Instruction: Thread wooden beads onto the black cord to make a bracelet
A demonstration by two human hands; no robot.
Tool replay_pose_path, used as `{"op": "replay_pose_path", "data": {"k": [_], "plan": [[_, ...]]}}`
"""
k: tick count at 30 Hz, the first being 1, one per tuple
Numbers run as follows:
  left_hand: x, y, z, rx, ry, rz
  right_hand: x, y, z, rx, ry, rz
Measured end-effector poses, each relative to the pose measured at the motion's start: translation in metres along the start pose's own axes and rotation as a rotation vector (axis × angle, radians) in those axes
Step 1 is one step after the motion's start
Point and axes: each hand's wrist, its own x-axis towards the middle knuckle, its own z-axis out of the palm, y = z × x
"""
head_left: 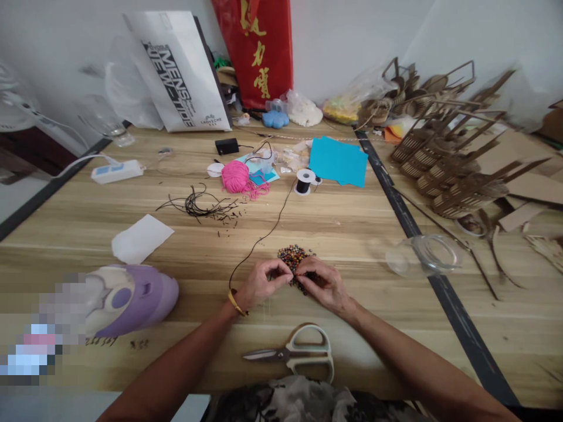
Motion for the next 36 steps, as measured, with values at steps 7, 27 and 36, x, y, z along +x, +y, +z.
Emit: {"op": "replay_pose_path", "data": {"k": [7,27,36], "plan": [[-0.0001,-0.0001,0.0,0.0,-0.001,-0.006,-0.001,0.0021,0.0007,0.01,-0.002,0.003],[-0.001,-0.0017,0.0012,-0.004,-0.008,-0.001,-0.0022,0.0025,0.0005,0.02,-0.012,0.013],[0.0001,-0.0002,0.0011,-0.007,-0.01,-0.015,-0.0022,0.0031,0.0004,0.022,-0.013,0.001]]}}
